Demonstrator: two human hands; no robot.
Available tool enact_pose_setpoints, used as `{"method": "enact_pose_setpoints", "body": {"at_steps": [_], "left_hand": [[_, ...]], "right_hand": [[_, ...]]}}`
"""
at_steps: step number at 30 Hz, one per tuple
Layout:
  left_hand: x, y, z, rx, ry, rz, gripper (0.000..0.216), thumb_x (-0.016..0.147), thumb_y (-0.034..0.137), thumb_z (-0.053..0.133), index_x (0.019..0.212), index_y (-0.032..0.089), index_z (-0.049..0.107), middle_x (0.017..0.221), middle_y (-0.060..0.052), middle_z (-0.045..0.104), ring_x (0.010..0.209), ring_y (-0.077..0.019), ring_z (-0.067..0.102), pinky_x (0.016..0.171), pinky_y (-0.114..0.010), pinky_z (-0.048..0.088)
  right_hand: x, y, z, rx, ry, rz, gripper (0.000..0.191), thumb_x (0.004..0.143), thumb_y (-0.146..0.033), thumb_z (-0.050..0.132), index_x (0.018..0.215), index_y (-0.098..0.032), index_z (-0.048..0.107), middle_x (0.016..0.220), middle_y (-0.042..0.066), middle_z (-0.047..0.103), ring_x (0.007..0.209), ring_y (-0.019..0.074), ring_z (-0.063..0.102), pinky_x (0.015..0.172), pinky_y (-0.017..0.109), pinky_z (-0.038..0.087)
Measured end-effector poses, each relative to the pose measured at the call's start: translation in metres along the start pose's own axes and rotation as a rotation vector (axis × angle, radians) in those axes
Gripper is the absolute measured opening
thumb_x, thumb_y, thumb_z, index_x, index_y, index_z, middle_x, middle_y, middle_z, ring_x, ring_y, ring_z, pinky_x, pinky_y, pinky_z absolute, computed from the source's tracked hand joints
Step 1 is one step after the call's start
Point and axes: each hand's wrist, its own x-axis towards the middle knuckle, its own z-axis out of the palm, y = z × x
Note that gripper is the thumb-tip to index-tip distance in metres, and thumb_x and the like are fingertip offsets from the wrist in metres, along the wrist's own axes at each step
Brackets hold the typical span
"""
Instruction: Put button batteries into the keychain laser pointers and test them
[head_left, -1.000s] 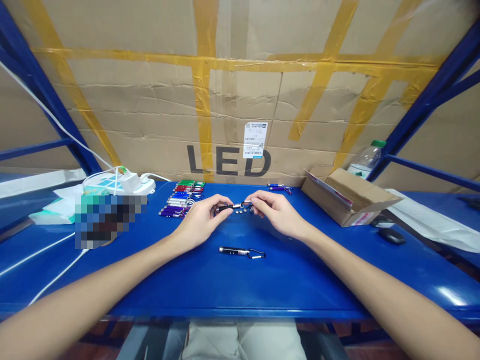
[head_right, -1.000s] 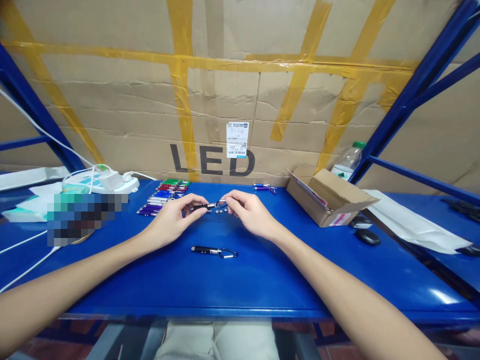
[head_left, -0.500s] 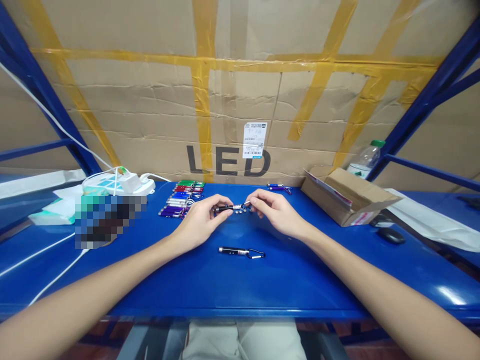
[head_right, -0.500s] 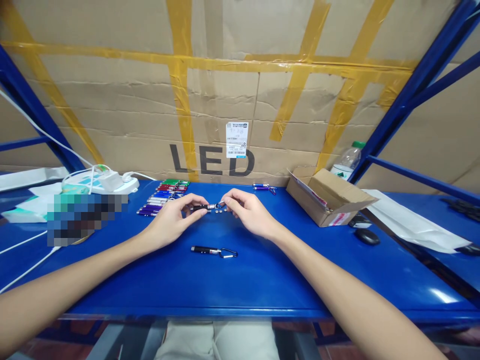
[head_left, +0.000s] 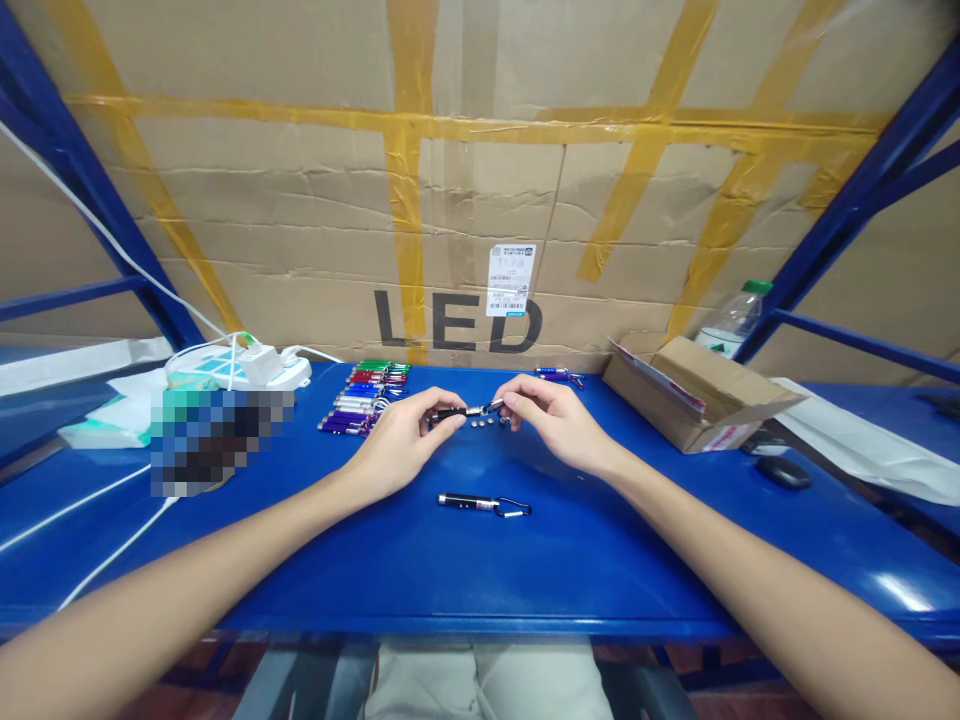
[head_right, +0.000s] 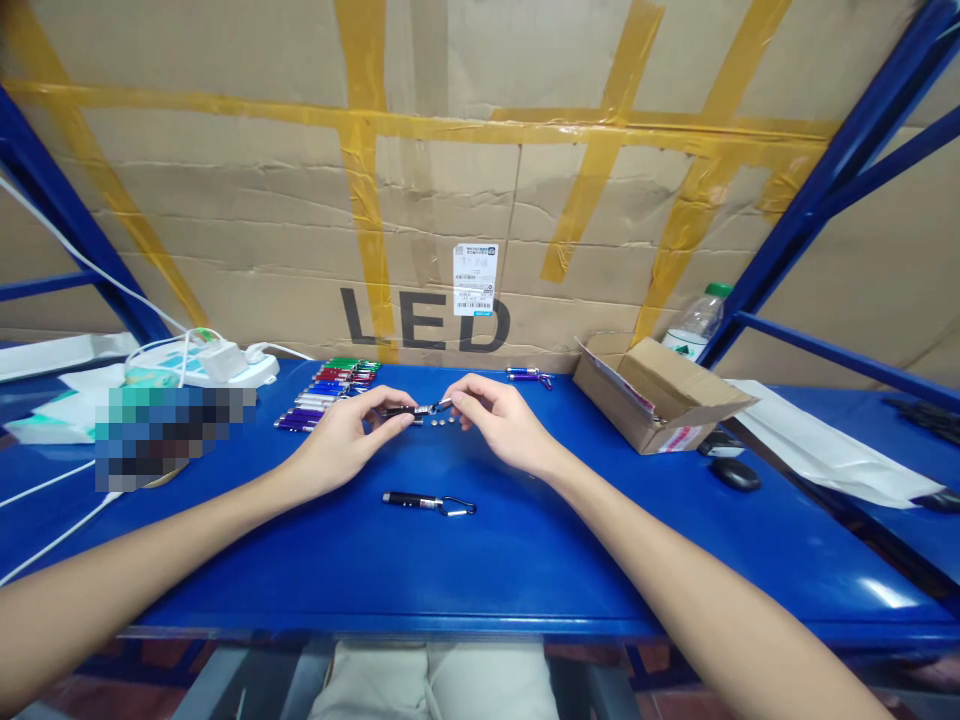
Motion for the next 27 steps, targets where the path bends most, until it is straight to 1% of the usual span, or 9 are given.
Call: {"method": "enact_pose_setpoints", "body": {"at_steps": [5, 9, 16, 22, 24, 27], "left_hand": [[0.000, -0.001, 0.000, 0.003, 0.002, 0.002, 0.029, 0.103, 0.045, 0.063, 0.115, 0.022, 0.074, 0.111, -0.005, 0.079, 0.093, -0.0231, 0.072, 0.075, -0.031, 0.053], [0.000, -0.002, 0.000, 0.003, 0.006, 0.008, 0.028, 0.103, 0.045, 0.064, 0.115, 0.023, 0.074, 0.111, -0.005, 0.079, 0.093, -0.0228, 0.072, 0.075, -0.031, 0.053], [0.000, -0.001, 0.001, -0.003, 0.008, 0.011, 0.026, 0.102, 0.043, 0.064, 0.115, 0.022, 0.074, 0.111, -0.005, 0.079, 0.091, -0.0221, 0.071, 0.074, -0.031, 0.052], [0.000, 0.001, 0.000, -0.001, -0.010, 0.006, 0.025, 0.102, 0.042, 0.065, 0.114, 0.023, 0.075, 0.110, -0.004, 0.079, 0.090, -0.0216, 0.071, 0.072, -0.030, 0.051], [0.000, 0.002, 0.000, 0.000, -0.025, 0.006, 0.024, 0.102, 0.042, 0.065, 0.113, 0.023, 0.075, 0.108, -0.003, 0.079, 0.088, -0.0212, 0.070, 0.072, -0.030, 0.051], [0.000, 0.002, 0.000, 0.011, -0.066, 0.011, 0.023, 0.102, 0.040, 0.065, 0.113, 0.023, 0.075, 0.106, -0.003, 0.079, 0.085, -0.0199, 0.068, 0.071, -0.030, 0.050]], "right_hand": [[0.001, 0.005, -0.001, 0.011, 0.011, 0.000, 0.034, 0.100, -0.053, 0.068, 0.104, -0.020, 0.075, 0.090, 0.004, 0.072, 0.080, 0.0188, 0.066, 0.077, 0.034, 0.056], [0.000, 0.006, 0.000, 0.013, 0.011, 0.007, 0.035, 0.099, -0.054, 0.068, 0.105, -0.020, 0.075, 0.092, 0.005, 0.074, 0.080, 0.0196, 0.067, 0.078, 0.036, 0.058], [0.000, 0.000, 0.000, 0.007, -0.004, 0.000, 0.027, 0.100, -0.045, 0.068, 0.099, -0.020, 0.076, 0.088, 0.003, 0.073, 0.077, 0.0177, 0.065, 0.076, 0.033, 0.056], [0.001, 0.001, -0.003, -0.052, 0.002, 0.011, 0.027, 0.099, -0.043, 0.066, 0.092, -0.019, 0.076, 0.084, 0.003, 0.071, 0.074, 0.0172, 0.061, 0.073, 0.032, 0.052], [0.001, 0.001, -0.005, -0.080, -0.013, 0.024, 0.028, 0.099, -0.044, 0.065, 0.091, -0.019, 0.075, 0.083, 0.003, 0.071, 0.074, 0.0171, 0.060, 0.072, 0.031, 0.050], [0.000, 0.001, -0.010, -0.130, -0.078, 0.070, 0.031, 0.101, -0.045, 0.063, 0.092, -0.018, 0.075, 0.084, 0.003, 0.070, 0.073, 0.0166, 0.058, 0.069, 0.030, 0.048]]}}
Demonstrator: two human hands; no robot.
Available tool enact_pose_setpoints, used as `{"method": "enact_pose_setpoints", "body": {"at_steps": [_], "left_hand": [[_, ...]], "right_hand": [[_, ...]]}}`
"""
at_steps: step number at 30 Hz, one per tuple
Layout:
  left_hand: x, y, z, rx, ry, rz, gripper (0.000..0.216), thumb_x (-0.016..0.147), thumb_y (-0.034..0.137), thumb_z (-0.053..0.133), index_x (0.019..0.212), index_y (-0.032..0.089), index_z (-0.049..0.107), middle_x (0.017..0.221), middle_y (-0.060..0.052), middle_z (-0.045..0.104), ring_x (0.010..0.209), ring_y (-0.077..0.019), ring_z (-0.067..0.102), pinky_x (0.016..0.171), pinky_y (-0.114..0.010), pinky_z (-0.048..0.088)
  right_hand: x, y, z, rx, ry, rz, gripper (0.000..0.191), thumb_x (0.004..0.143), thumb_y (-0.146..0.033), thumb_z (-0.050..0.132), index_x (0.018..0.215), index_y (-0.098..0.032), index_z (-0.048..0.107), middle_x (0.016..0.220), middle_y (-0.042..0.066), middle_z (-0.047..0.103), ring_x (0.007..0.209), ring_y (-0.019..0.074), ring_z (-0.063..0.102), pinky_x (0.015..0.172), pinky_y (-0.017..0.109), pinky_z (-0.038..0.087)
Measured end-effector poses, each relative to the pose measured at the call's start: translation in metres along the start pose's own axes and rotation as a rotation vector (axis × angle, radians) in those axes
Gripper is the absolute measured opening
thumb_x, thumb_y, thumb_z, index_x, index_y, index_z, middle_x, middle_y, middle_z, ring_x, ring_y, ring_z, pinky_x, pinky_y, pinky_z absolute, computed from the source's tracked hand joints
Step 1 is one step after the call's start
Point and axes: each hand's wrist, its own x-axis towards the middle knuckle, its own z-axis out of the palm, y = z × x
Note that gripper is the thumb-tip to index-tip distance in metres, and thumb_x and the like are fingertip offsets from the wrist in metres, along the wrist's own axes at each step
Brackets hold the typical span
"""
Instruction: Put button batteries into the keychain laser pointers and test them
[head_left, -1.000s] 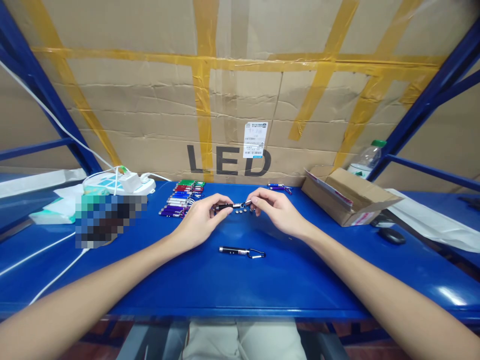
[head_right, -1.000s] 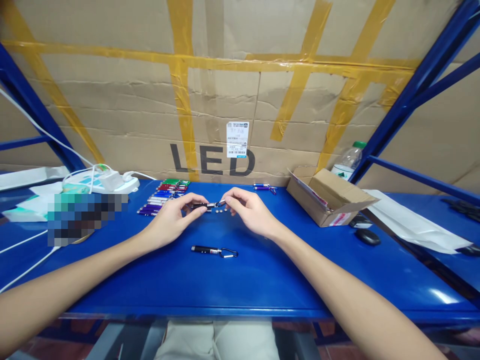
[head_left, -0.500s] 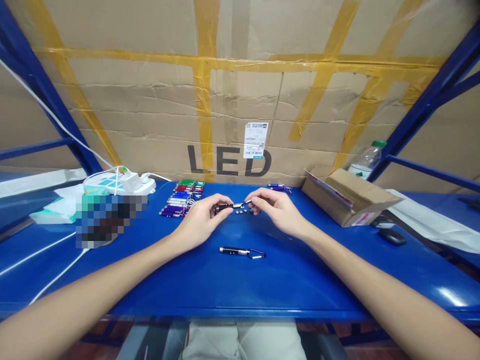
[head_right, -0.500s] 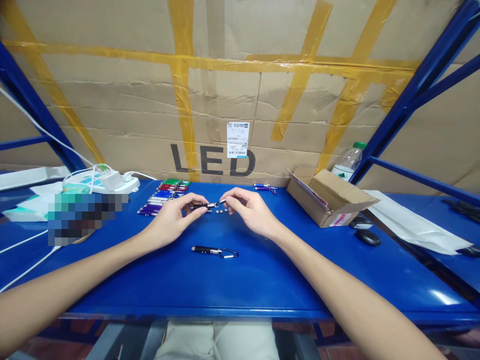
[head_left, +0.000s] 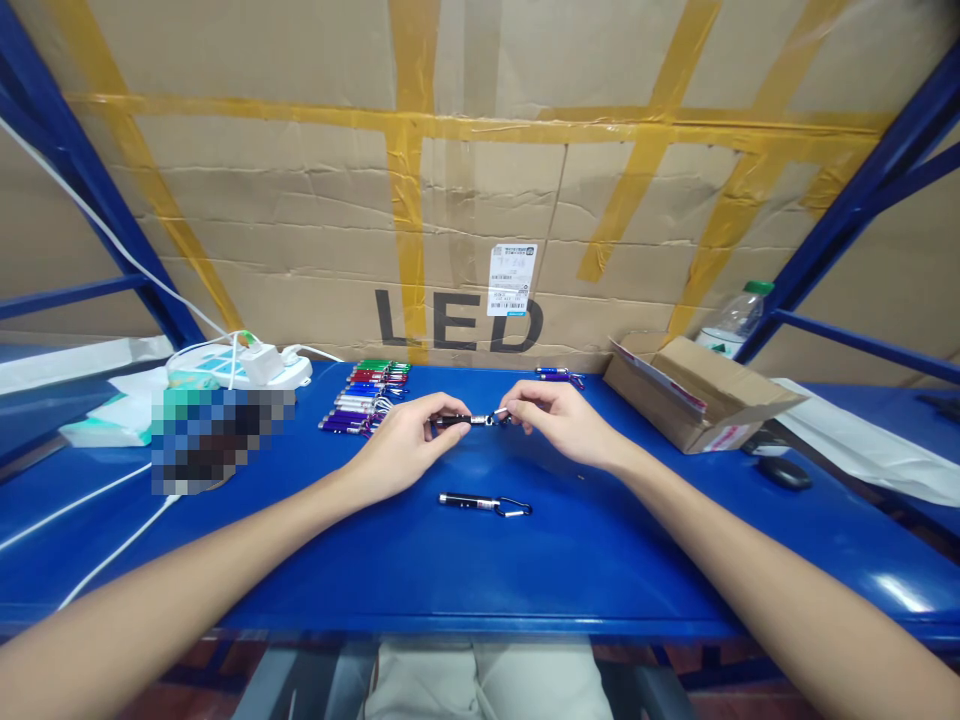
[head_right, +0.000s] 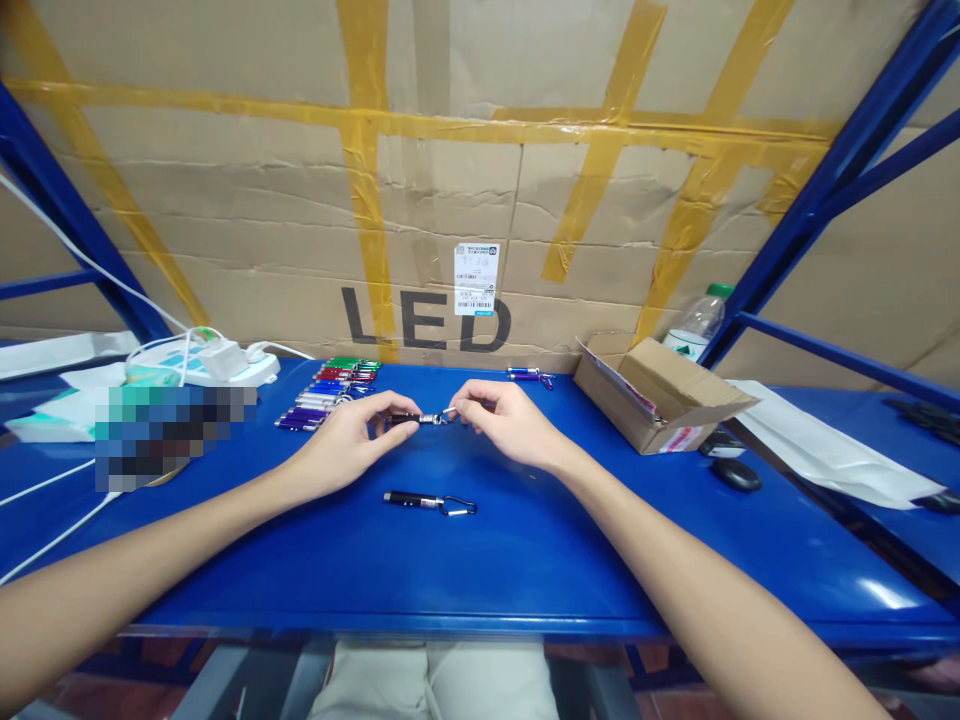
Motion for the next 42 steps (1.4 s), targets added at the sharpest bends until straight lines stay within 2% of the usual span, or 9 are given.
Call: {"method": "enact_pose_setpoints", "body": {"at_steps": [3, 9, 14, 18, 33, 36, 42], "left_hand": [[0.000, -0.003, 0.000, 0.030, -0.052, -0.002, 0.023, 0.101, 0.038, 0.066, 0.114, 0.023, 0.076, 0.108, -0.003, 0.079, 0.085, -0.0196, 0.067, 0.074, -0.030, 0.050], [-0.002, -0.006, 0.000, 0.123, -0.188, 0.048, 0.020, 0.101, 0.038, 0.068, 0.106, 0.022, 0.080, 0.103, -0.004, 0.075, 0.094, -0.0217, 0.066, 0.084, -0.033, 0.048], [-0.003, -0.004, -0.001, 0.111, -0.288, 0.061, 0.020, 0.100, 0.035, 0.068, 0.107, 0.022, 0.080, 0.097, -0.004, 0.071, 0.091, -0.0206, 0.066, 0.083, -0.032, 0.048], [-0.003, -0.003, -0.001, 0.084, -0.330, 0.050, 0.018, 0.097, 0.031, 0.070, 0.107, 0.021, 0.080, 0.098, -0.003, 0.071, 0.088, -0.0191, 0.065, 0.082, -0.031, 0.049], [-0.002, 0.000, -0.003, -0.014, -0.391, 0.045, 0.011, 0.093, 0.031, 0.076, 0.098, 0.021, 0.079, 0.101, -0.003, 0.076, 0.091, -0.0184, 0.066, 0.083, -0.029, 0.051], [-0.003, 0.000, -0.003, -0.019, -0.391, 0.048, 0.015, 0.095, 0.035, 0.074, 0.098, 0.021, 0.078, 0.099, -0.003, 0.075, 0.091, -0.0190, 0.067, 0.084, -0.030, 0.050], [-0.002, -0.002, -0.002, -0.003, -0.390, 0.070, 0.023, 0.102, 0.039, 0.065, 0.097, 0.020, 0.076, 0.095, -0.003, 0.074, 0.090, -0.0198, 0.065, 0.084, -0.031, 0.049]], "right_hand": [[-0.001, -0.001, -0.007, -0.046, -0.117, 0.056, 0.030, 0.101, -0.043, 0.061, 0.092, -0.018, 0.074, 0.084, 0.002, 0.069, 0.073, 0.0158, 0.057, 0.068, 0.029, 0.045], [-0.001, -0.003, -0.019, -0.089, -0.460, 0.143, 0.027, 0.101, -0.042, 0.062, 0.096, -0.017, 0.069, 0.081, 0.001, 0.068, 0.073, 0.0151, 0.057, 0.069, 0.027, 0.044], [-0.002, 0.000, -0.022, -0.104, -0.609, 0.147, 0.020, 0.101, -0.036, 0.061, 0.095, -0.017, 0.066, 0.087, 0.002, 0.071, 0.074, 0.0144, 0.056, 0.068, 0.026, 0.042], [-0.003, 0.000, -0.022, -0.103, -0.640, 0.134, 0.019, 0.097, -0.035, 0.067, 0.091, -0.017, 0.067, 0.091, 0.002, 0.069, 0.076, 0.0136, 0.055, 0.069, 0.025, 0.043], [-0.005, -0.005, -0.019, -0.181, -0.707, 0.177, 0.027, 0.088, -0.040, 0.080, 0.087, -0.017, 0.067, 0.076, -0.003, 0.063, 0.069, 0.0123, 0.052, 0.062, 0.024, 0.040], [-0.005, -0.007, -0.018, -0.175, -0.715, 0.172, 0.031, 0.089, -0.045, 0.079, 0.087, -0.017, 0.066, 0.077, -0.003, 0.062, 0.069, 0.0126, 0.051, 0.062, 0.025, 0.039], [-0.006, -0.008, -0.016, -0.181, -0.649, 0.145, 0.032, 0.095, -0.048, 0.074, 0.094, -0.017, 0.067, 0.082, -0.001, 0.065, 0.072, 0.0136, 0.054, 0.065, 0.025, 0.042]]}}
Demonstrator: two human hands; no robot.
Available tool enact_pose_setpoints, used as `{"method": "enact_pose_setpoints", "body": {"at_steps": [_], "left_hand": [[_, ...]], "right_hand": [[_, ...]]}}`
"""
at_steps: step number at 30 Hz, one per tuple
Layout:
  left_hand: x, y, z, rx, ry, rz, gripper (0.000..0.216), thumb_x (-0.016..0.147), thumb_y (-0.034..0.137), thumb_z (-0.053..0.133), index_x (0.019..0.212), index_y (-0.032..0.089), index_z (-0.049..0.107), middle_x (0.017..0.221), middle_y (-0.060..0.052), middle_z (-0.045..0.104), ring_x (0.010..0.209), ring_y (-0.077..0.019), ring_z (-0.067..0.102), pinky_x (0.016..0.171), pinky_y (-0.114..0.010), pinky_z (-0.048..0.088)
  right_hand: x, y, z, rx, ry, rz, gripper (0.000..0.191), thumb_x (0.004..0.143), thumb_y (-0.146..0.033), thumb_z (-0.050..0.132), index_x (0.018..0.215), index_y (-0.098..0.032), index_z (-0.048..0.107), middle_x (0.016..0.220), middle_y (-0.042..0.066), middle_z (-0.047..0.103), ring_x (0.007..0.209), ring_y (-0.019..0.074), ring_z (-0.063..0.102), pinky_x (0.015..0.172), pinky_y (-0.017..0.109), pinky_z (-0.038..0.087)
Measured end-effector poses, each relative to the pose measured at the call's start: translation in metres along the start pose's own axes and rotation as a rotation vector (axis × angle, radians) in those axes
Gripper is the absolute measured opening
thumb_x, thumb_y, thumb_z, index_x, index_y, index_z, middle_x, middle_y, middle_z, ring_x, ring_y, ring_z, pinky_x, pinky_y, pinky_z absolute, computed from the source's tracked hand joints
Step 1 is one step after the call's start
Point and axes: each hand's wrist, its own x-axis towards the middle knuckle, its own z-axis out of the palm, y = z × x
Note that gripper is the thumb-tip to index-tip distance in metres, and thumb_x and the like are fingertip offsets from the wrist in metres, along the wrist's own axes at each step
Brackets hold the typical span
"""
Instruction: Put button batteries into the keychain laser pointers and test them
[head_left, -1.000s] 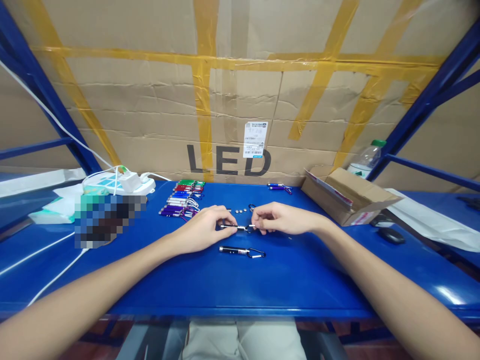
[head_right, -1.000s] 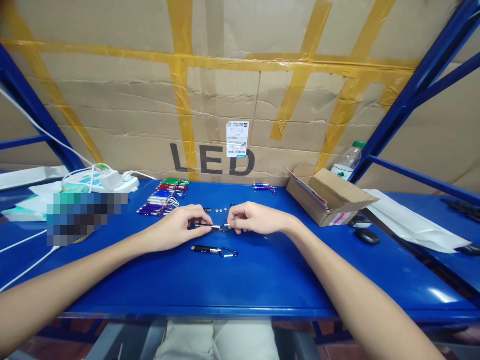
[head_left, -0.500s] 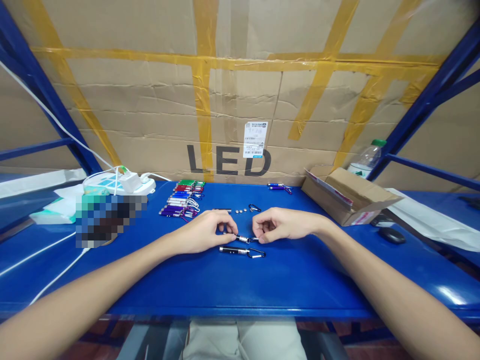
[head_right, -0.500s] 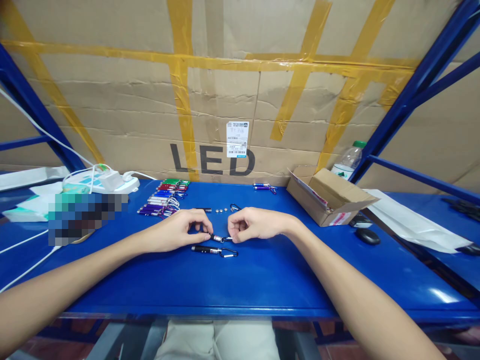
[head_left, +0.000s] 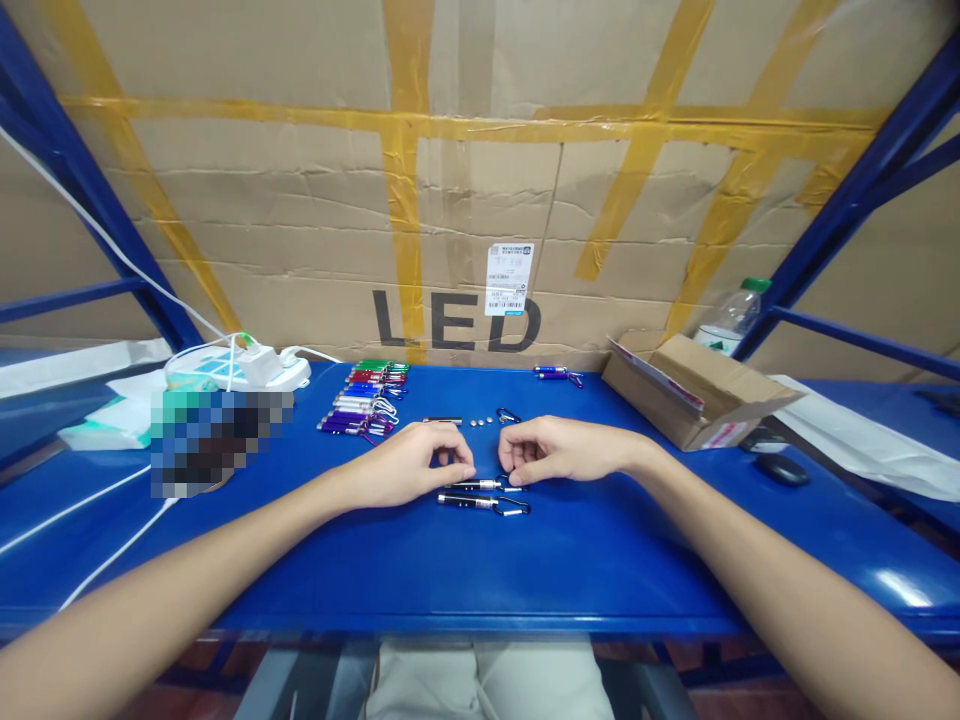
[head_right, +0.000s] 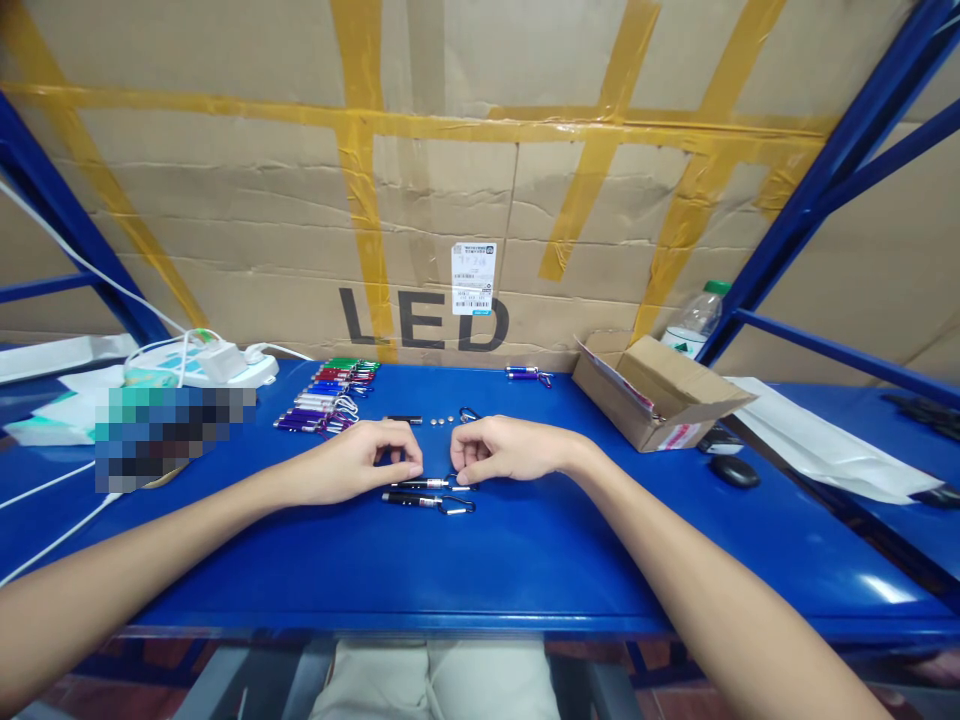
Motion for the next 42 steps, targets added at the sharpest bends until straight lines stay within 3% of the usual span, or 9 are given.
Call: {"method": "enact_pose_setpoints", "body": {"at_steps": [16, 18, 22, 26, 29, 33, 37, 42], "left_hand": [[-0.001, 0.003, -0.002, -0.021, -0.072, -0.005, 0.020, 0.099, 0.039, 0.072, 0.103, 0.022, 0.082, 0.098, -0.004, 0.078, 0.089, -0.0202, 0.070, 0.082, -0.030, 0.050], [-0.001, 0.004, -0.002, -0.023, -0.068, -0.017, 0.022, 0.101, 0.040, 0.069, 0.102, 0.021, 0.082, 0.096, -0.004, 0.078, 0.088, -0.0200, 0.070, 0.081, -0.030, 0.050], [0.000, 0.005, -0.001, -0.028, -0.038, -0.038, 0.026, 0.103, 0.041, 0.065, 0.098, 0.020, 0.079, 0.094, -0.004, 0.077, 0.086, -0.0196, 0.068, 0.079, -0.030, 0.049], [0.000, 0.001, 0.000, 0.022, 0.053, -0.044, 0.029, 0.105, 0.042, 0.062, 0.096, 0.020, 0.077, 0.090, -0.003, 0.073, 0.083, -0.0195, 0.065, 0.076, -0.031, 0.048], [0.001, -0.004, 0.000, 0.172, 0.155, -0.006, 0.028, 0.108, 0.041, 0.058, 0.104, 0.021, 0.078, 0.096, -0.005, 0.071, 0.090, -0.0219, 0.063, 0.085, -0.035, 0.049], [0.000, -0.014, -0.002, 0.370, 0.245, 0.011, 0.028, 0.110, 0.037, 0.055, 0.122, 0.021, 0.074, 0.120, -0.009, 0.071, 0.111, -0.0279, 0.059, 0.103, -0.043, 0.047], [0.000, -0.027, -0.001, 0.471, 0.259, 0.000, 0.036, 0.111, 0.035, 0.050, 0.137, 0.020, 0.069, 0.135, -0.011, 0.068, 0.120, -0.0297, 0.056, 0.110, -0.046, 0.045], [0.001, -0.033, -0.002, 0.526, 0.201, -0.004, 0.037, 0.112, 0.032, 0.047, 0.138, 0.020, 0.070, 0.129, -0.012, 0.072, 0.115, -0.0305, 0.056, 0.106, -0.046, 0.046]], "right_hand": [[0.002, 0.000, 0.004, 0.006, -0.035, -0.009, 0.033, 0.096, -0.049, 0.072, 0.091, -0.016, 0.069, 0.080, -0.001, 0.067, 0.071, 0.0133, 0.053, 0.064, 0.025, 0.041], [0.003, 0.001, 0.004, -0.020, 0.048, -0.033, 0.034, 0.099, -0.049, 0.068, 0.088, -0.016, 0.068, 0.079, -0.001, 0.065, 0.071, 0.0135, 0.052, 0.065, 0.025, 0.040], [0.008, 0.008, 0.002, -0.138, 0.399, -0.029, 0.031, 0.104, -0.045, 0.059, 0.092, -0.017, 0.067, 0.079, 0.000, 0.064, 0.072, 0.0154, 0.053, 0.068, 0.028, 0.041], [0.010, 0.020, -0.001, -0.434, 0.602, -0.042, 0.019, 0.106, -0.029, 0.056, 0.106, -0.018, 0.070, 0.100, 0.007, 0.072, 0.088, 0.0213, 0.062, 0.085, 0.035, 0.047], [0.013, 0.029, 0.002, -0.553, 0.595, -0.106, 0.022, 0.108, -0.026, 0.052, 0.119, -0.020, 0.070, 0.117, 0.012, 0.070, 0.111, 0.0279, 0.064, 0.101, 0.044, 0.050], [0.018, 0.032, 0.014, -0.543, 0.497, -0.183, 0.038, 0.109, -0.022, 0.047, 0.143, -0.022, 0.063, 0.143, 0.015, 0.063, 0.132, 0.0303, 0.060, 0.114, 0.051, 0.049], [0.022, 0.028, 0.025, -0.519, 0.434, -0.187, 0.049, 0.109, -0.019, 0.044, 0.156, -0.024, 0.056, 0.155, 0.015, 0.059, 0.138, 0.0312, 0.059, 0.118, 0.056, 0.048], [0.022, 0.024, 0.029, -0.573, 0.400, -0.180, 0.048, 0.110, -0.018, 0.041, 0.155, -0.023, 0.057, 0.157, 0.015, 0.059, 0.139, 0.0313, 0.059, 0.116, 0.056, 0.049]]}}
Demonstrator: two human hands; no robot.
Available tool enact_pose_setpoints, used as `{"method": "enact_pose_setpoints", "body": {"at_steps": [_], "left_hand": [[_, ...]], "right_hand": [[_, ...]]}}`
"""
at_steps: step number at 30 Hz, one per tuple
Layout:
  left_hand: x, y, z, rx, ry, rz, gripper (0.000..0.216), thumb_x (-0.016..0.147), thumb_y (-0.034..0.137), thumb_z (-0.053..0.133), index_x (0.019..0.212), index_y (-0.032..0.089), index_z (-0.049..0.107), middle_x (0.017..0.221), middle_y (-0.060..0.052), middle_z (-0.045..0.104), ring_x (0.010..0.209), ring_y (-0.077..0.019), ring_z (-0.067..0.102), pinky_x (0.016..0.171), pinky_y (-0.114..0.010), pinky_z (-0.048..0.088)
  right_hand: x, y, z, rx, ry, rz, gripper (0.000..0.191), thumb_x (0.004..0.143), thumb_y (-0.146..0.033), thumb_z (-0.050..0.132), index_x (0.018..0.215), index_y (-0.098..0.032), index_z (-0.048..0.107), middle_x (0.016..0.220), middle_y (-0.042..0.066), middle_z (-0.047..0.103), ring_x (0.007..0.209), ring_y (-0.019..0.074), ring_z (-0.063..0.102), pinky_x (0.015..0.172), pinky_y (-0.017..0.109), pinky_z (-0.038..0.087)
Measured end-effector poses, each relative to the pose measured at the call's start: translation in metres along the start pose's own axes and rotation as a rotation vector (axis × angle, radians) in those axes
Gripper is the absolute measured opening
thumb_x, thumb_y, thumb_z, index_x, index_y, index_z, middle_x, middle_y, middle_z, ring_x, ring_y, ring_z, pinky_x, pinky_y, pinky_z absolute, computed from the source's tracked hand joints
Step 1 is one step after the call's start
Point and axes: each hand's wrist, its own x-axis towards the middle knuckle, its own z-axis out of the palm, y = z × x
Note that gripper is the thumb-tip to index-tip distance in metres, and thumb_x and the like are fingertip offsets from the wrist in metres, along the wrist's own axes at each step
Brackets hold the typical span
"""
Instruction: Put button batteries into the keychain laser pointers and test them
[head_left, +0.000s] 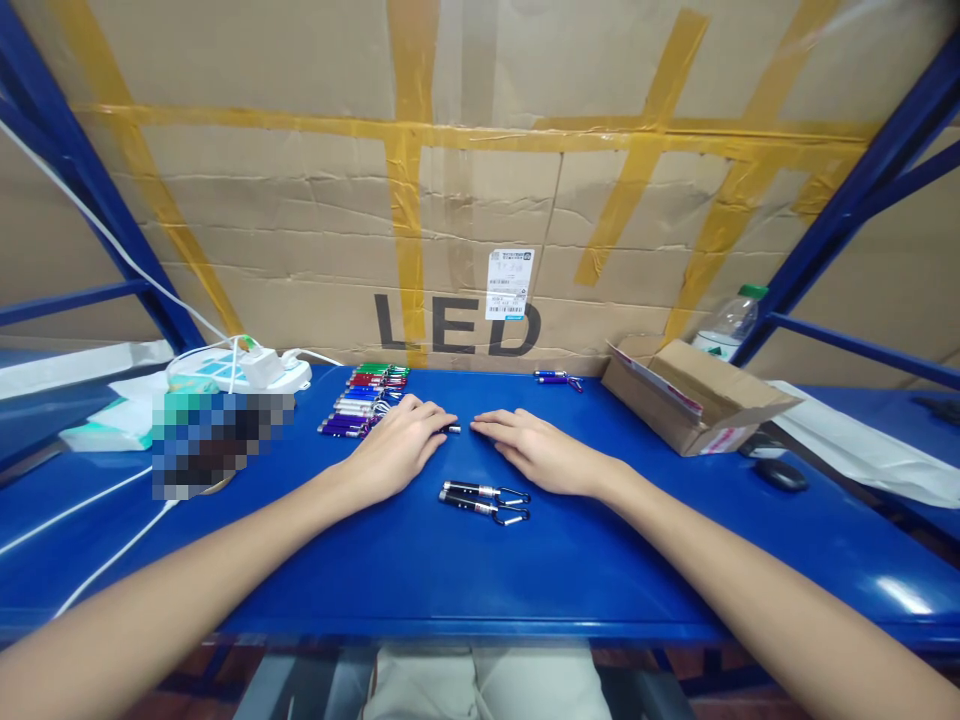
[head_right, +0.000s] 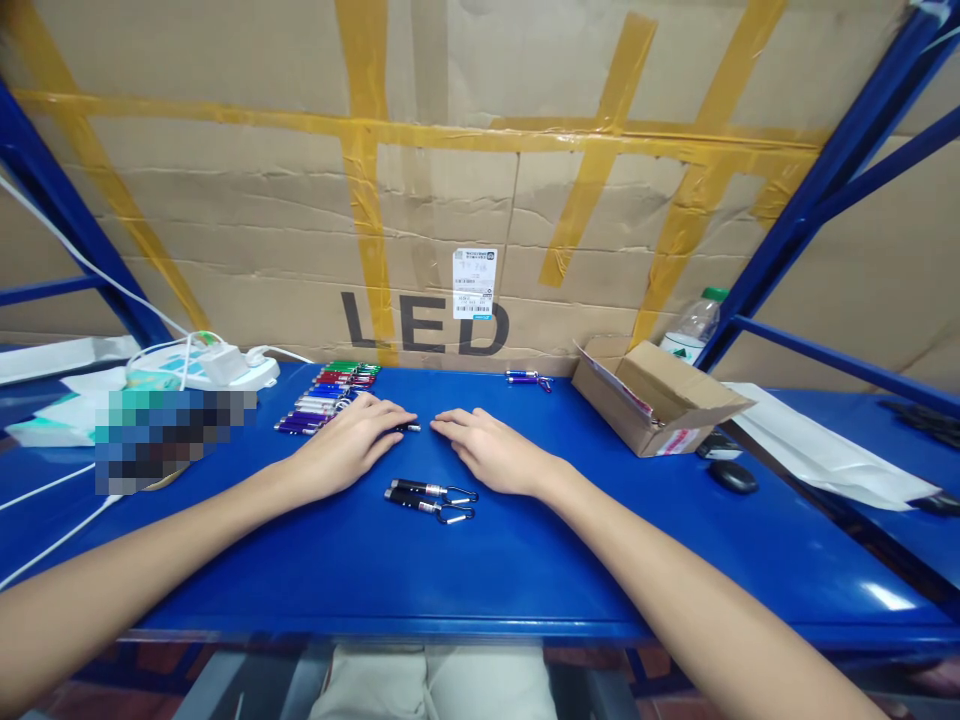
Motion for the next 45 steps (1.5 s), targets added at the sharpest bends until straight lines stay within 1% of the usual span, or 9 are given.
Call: {"method": "enact_pose_setpoints", "body": {"at_steps": [5, 9, 11, 15, 18, 21, 27, 38, 45], "left_hand": [[0.001, -0.001, -0.003, 0.026, -0.031, 0.009, 0.033, 0.111, 0.030, 0.049, 0.130, 0.017, 0.073, 0.121, -0.012, 0.073, 0.107, -0.0300, 0.057, 0.099, -0.045, 0.047], [0.000, -0.002, -0.001, 0.013, -0.018, 0.004, 0.034, 0.111, 0.032, 0.049, 0.128, 0.018, 0.075, 0.117, -0.012, 0.072, 0.104, -0.0291, 0.058, 0.095, -0.043, 0.047], [0.000, -0.001, -0.001, -0.017, -0.004, -0.007, 0.033, 0.111, 0.032, 0.050, 0.126, 0.019, 0.075, 0.117, -0.012, 0.072, 0.104, -0.0287, 0.059, 0.096, -0.043, 0.048], [0.002, 0.005, -0.005, -0.161, 0.053, -0.057, 0.029, 0.109, 0.032, 0.053, 0.124, 0.021, 0.074, 0.119, -0.009, 0.073, 0.110, -0.0275, 0.064, 0.100, -0.042, 0.050], [0.005, 0.012, -0.009, -0.329, 0.101, -0.134, 0.022, 0.104, 0.034, 0.061, 0.118, 0.022, 0.073, 0.114, -0.007, 0.075, 0.098, -0.0237, 0.069, 0.089, -0.038, 0.055], [0.007, 0.016, -0.010, -0.514, 0.092, -0.201, 0.021, 0.100, 0.035, 0.066, 0.116, 0.022, 0.072, 0.108, -0.005, 0.078, 0.093, -0.0216, 0.071, 0.081, -0.034, 0.056], [0.008, 0.017, -0.001, -0.785, 0.017, -0.239, 0.023, 0.094, 0.036, 0.073, 0.111, 0.020, 0.069, 0.109, -0.007, 0.079, 0.097, -0.0218, 0.074, 0.090, -0.039, 0.058], [0.008, 0.019, -0.001, -0.822, -0.008, -0.242, 0.029, 0.090, 0.039, 0.076, 0.108, 0.019, 0.069, 0.105, -0.007, 0.078, 0.094, -0.0210, 0.071, 0.089, -0.038, 0.057], [0.008, 0.018, 0.000, -0.786, -0.009, -0.268, 0.033, 0.088, 0.043, 0.076, 0.109, 0.019, 0.072, 0.106, -0.008, 0.079, 0.097, -0.0238, 0.073, 0.086, -0.038, 0.057]], "right_hand": [[-0.001, -0.001, -0.005, 0.003, 0.018, -0.003, 0.037, 0.111, -0.021, 0.043, 0.141, -0.021, 0.065, 0.149, 0.015, 0.062, 0.135, 0.0299, 0.061, 0.116, 0.051, 0.049], [-0.001, -0.002, -0.009, 0.035, 0.035, -0.008, 0.025, 0.109, -0.019, 0.047, 0.122, -0.021, 0.069, 0.131, 0.013, 0.067, 0.122, 0.0278, 0.064, 0.108, 0.046, 0.053], [0.000, -0.002, -0.010, 0.040, 0.037, 0.000, 0.021, 0.108, -0.018, 0.049, 0.118, -0.022, 0.068, 0.124, 0.011, 0.069, 0.116, 0.0272, 0.065, 0.104, 0.044, 0.054], [0.000, -0.002, -0.009, 0.064, 0.041, 0.006, 0.021, 0.107, -0.017, 0.052, 0.122, -0.023, 0.065, 0.122, 0.010, 0.071, 0.114, 0.0276, 0.065, 0.101, 0.043, 0.054], [0.000, -0.003, -0.009, 0.090, 0.041, 0.006, 0.024, 0.106, -0.015, 0.053, 0.125, -0.023, 0.064, 0.125, 0.010, 0.073, 0.115, 0.0273, 0.066, 0.101, 0.043, 0.053], [0.001, -0.003, -0.008, 0.103, 0.045, 0.012, 0.026, 0.105, -0.013, 0.054, 0.126, -0.023, 0.065, 0.126, 0.009, 0.074, 0.115, 0.0268, 0.066, 0.101, 0.042, 0.053], [0.001, -0.002, -0.006, 0.108, 0.050, 0.011, 0.025, 0.105, -0.013, 0.056, 0.126, -0.022, 0.066, 0.125, 0.009, 0.075, 0.114, 0.0265, 0.067, 0.100, 0.041, 0.052], [0.002, -0.001, -0.003, 0.109, 0.058, 0.024, 0.027, 0.103, -0.011, 0.060, 0.126, -0.023, 0.066, 0.121, 0.008, 0.076, 0.112, 0.0258, 0.069, 0.097, 0.039, 0.053], [0.002, -0.001, -0.003, 0.105, 0.063, 0.024, 0.027, 0.103, -0.010, 0.061, 0.127, -0.022, 0.065, 0.120, 0.008, 0.076, 0.112, 0.0253, 0.070, 0.097, 0.039, 0.054]]}}
